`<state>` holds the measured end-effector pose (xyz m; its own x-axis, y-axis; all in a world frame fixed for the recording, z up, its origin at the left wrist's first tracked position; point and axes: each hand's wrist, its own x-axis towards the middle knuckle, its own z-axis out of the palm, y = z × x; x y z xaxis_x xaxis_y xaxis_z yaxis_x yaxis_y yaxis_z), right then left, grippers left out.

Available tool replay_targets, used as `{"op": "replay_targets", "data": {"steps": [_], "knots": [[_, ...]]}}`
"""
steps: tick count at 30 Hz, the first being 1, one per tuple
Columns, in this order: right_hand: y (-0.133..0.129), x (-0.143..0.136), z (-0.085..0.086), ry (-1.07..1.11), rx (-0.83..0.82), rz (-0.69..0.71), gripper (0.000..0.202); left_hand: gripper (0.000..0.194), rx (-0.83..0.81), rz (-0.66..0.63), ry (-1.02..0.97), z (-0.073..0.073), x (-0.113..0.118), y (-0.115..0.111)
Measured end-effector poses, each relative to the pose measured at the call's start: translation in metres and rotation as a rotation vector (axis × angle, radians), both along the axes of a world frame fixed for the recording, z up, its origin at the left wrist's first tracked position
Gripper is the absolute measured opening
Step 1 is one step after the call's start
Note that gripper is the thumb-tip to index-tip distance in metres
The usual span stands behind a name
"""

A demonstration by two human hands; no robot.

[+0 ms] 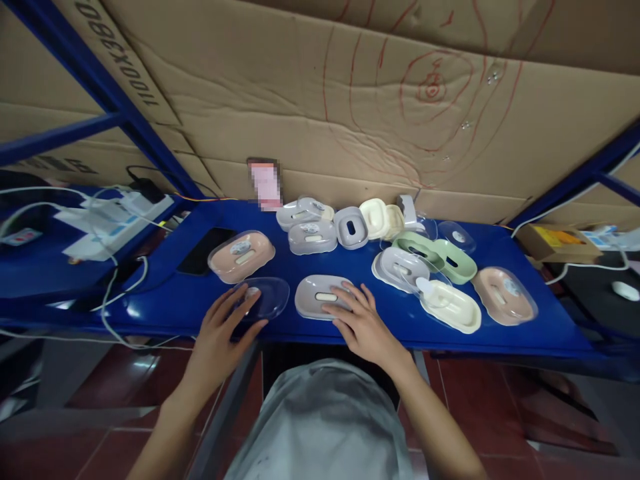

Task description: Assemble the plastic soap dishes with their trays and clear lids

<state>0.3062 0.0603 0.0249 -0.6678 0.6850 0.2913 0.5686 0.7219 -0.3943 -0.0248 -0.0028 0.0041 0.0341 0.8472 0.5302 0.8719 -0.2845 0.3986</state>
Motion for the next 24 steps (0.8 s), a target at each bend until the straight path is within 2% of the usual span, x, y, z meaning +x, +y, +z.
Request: {"op": "replay_targets", "data": {"steps": [3, 6, 7, 10, 12, 15, 20, 24], "knots": [[0.0, -0.005, -0.003, 0.074, -0.062, -0.033, 0.058, 0.05, 0.084, 0.023, -0.127, 0.006, 0.031, 0.01], [0.0, -0.007, -0.006, 0.167, -0.095, -0.109, 0.091, 0.047, 0.143, -0.062, -0.058, 0.013, 0.066, 0.024], [0.0, -0.006, -0.006, 0.176, -0.097, -0.111, 0.096, 0.046, 0.155, -0.103, -0.017, 0.015, 0.075, 0.029], [0.001, -0.002, -0.004, 0.139, -0.093, -0.088, 0.084, 0.046, 0.137, -0.21, 0.078, 0.017, 0.09, 0.04], [0.002, -0.001, -0.002, 0.121, -0.069, -0.089, 0.075, 0.047, 0.117, -0.262, 0.127, 0.016, 0.09, 0.043], [0.003, -0.002, -0.002, 0.094, -0.019, -0.071, 0.076, 0.053, 0.091, -0.311, 0.16, 0.012, 0.081, 0.041], [0.005, -0.006, -0.003, 0.019, 0.018, 0.006, 0.073, 0.063, 0.092, -0.311, 0.126, 0.005, 0.068, 0.035], [0.009, -0.008, 0.003, 0.029, 0.033, 0.049, 0.07, 0.067, 0.127, -0.296, 0.025, 0.005, 0.064, 0.038]]}}
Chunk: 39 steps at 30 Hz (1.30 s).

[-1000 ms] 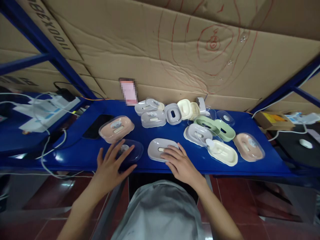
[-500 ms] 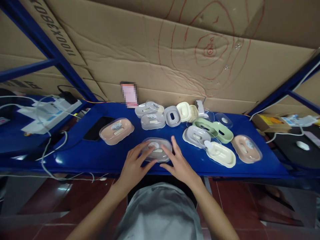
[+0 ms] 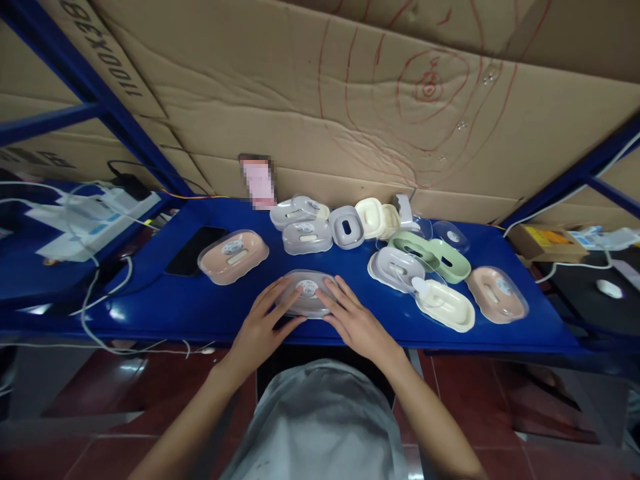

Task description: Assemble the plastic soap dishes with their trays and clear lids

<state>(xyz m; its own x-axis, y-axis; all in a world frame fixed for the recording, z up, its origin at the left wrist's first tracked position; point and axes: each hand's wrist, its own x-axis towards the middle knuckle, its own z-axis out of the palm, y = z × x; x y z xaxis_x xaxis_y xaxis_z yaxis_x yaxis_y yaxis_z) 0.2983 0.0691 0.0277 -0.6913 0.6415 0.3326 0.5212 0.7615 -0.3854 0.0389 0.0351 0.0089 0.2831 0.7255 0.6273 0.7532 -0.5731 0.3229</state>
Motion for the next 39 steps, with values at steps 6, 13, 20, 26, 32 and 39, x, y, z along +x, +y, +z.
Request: {"op": "replay_targets", "data": {"steps": [6, 13, 20, 26, 32, 39], "knots": [[0.007, -0.008, 0.003, 0.011, 0.03, 0.017, 0.067, 0.06, -0.04, 0.076, -0.087, -0.002, -0.005, 0.0], [0.007, -0.011, 0.0, -0.02, 0.063, 0.031, 0.059, 0.062, -0.142, 0.084, -0.152, -0.008, -0.01, -0.002], [0.004, -0.016, -0.001, -0.057, 0.125, 0.018, 0.062, 0.055, -0.097, 0.097, -0.152, -0.012, -0.012, -0.002], [0.011, -0.011, 0.0, -0.035, 0.091, 0.065, 0.063, 0.052, -0.06, 0.152, -0.121, -0.008, -0.016, -0.008], [0.065, -0.01, 0.018, -0.137, 0.2, -0.253, 0.061, 0.051, 0.038, 0.476, -0.038, -0.004, -0.029, -0.008], [0.096, -0.023, 0.029, -0.326, 0.199, -0.396, 0.03, 0.048, 0.176, 0.404, 0.047, -0.008, -0.004, -0.016]]}}
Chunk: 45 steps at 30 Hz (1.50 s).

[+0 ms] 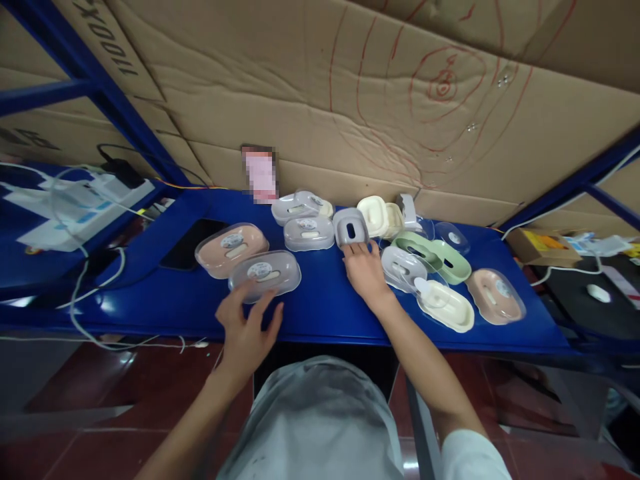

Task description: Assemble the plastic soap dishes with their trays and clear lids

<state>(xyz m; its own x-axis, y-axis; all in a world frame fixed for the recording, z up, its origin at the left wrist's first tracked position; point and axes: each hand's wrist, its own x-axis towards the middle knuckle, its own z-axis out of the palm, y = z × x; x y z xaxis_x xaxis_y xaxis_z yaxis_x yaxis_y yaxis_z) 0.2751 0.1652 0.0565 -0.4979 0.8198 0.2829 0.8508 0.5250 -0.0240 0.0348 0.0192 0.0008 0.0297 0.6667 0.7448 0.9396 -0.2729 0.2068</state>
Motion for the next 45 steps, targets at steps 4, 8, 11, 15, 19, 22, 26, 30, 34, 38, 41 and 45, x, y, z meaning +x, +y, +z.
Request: {"op": "replay_targets", "data": {"steps": [4, 8, 11, 15, 19, 22, 26, 30, 34, 38, 41, 45], "knots": [[-0.049, 0.017, 0.005, 0.079, -0.062, 0.105, 0.029, 0.053, -0.128, -0.297, 0.064, -0.003, 0.018, -0.007], [-0.081, 0.037, 0.016, 0.142, -0.221, 0.353, 0.049, 0.057, -0.255, -0.34, 0.128, 0.0, 0.027, -0.002], [-0.058, 0.033, 0.032, 0.084, -0.163, 0.301, 0.064, 0.054, -0.321, -0.353, 0.133, 0.003, 0.028, 0.004], [0.014, -0.002, 0.047, -0.15, -0.076, -0.148, 0.043, 0.032, -0.273, -0.367, 0.079, 0.001, 0.028, 0.004], [0.067, -0.038, 0.045, -0.215, -0.108, -0.357, 0.035, 0.018, -0.194, -0.384, 0.045, -0.003, 0.026, -0.001], [0.068, -0.042, 0.044, -0.227, -0.107, -0.394, 0.034, 0.013, -0.146, -0.405, 0.038, -0.006, 0.024, -0.004], [0.033, -0.023, 0.047, -0.215, -0.094, -0.311, 0.029, 0.014, -0.067, -0.434, 0.022, -0.012, 0.022, -0.003], [0.009, -0.008, 0.037, -0.186, -0.158, -0.204, 0.019, 0.019, -0.045, -0.451, 0.012, -0.015, 0.022, -0.002], [0.022, -0.004, 0.025, -0.098, -0.212, -0.194, 0.014, 0.018, -0.069, -0.44, 0.007, -0.012, 0.023, -0.002], [0.042, -0.002, 0.024, 0.032, -0.256, -0.187, 0.019, 0.016, -0.084, -0.431, 0.002, -0.009, 0.024, -0.002], [0.049, -0.001, 0.023, 0.111, -0.292, -0.179, 0.022, 0.015, -0.084, -0.429, -0.003, -0.009, 0.024, -0.002], [0.052, -0.002, 0.021, 0.149, -0.322, -0.148, 0.02, 0.016, -0.079, -0.434, -0.01, -0.007, 0.024, -0.002]]}}
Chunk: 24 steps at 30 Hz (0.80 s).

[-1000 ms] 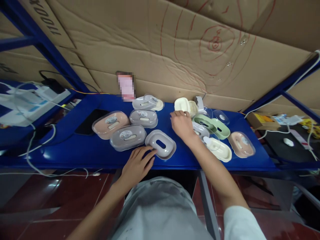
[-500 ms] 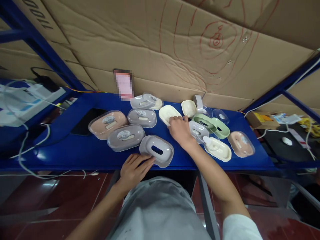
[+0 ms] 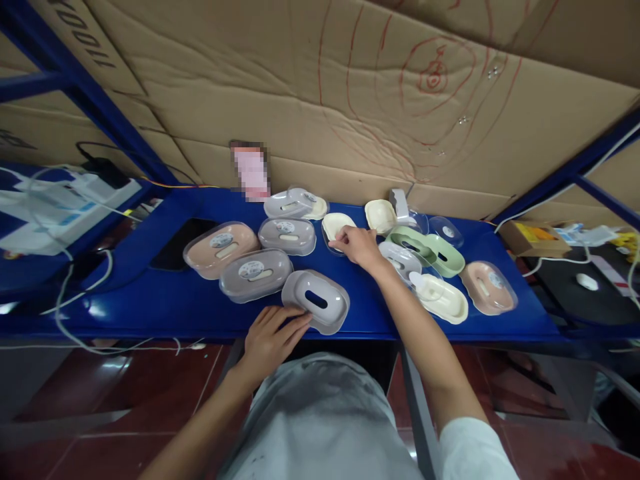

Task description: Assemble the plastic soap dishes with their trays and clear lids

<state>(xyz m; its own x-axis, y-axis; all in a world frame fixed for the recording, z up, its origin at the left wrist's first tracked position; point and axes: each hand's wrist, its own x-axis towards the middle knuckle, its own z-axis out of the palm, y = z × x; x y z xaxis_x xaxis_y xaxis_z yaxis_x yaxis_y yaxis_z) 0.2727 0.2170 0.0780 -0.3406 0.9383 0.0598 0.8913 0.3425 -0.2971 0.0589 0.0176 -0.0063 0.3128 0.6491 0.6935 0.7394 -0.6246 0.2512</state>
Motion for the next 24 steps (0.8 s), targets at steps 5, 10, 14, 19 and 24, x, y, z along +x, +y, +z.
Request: {"op": "replay_targets", "data": {"steps": [5, 10, 14, 19, 24], "knots": [[-0.025, 0.001, 0.017, 0.018, 0.126, 0.034, 0.019, 0.019, 0.052, -0.011, -0.032, -0.001, -0.001, -0.001], [-0.097, 0.026, 0.02, 0.031, 0.31, 0.179, 0.026, 0.019, 0.146, 0.035, -0.151, -0.008, -0.003, -0.005], [-0.142, 0.05, -0.008, -0.039, 0.314, 0.241, 0.026, 0.017, 0.193, 0.045, -0.195, -0.012, -0.003, -0.006], [-0.158, 0.058, -0.031, 0.029, 0.272, 0.292, 0.02, 0.02, 0.218, 0.074, -0.158, -0.011, 0.0, -0.006], [-0.169, 0.045, -0.018, 0.357, 0.145, 0.283, 0.061, 0.024, 0.205, 0.008, -0.019, -0.01, 0.004, -0.012]]}}
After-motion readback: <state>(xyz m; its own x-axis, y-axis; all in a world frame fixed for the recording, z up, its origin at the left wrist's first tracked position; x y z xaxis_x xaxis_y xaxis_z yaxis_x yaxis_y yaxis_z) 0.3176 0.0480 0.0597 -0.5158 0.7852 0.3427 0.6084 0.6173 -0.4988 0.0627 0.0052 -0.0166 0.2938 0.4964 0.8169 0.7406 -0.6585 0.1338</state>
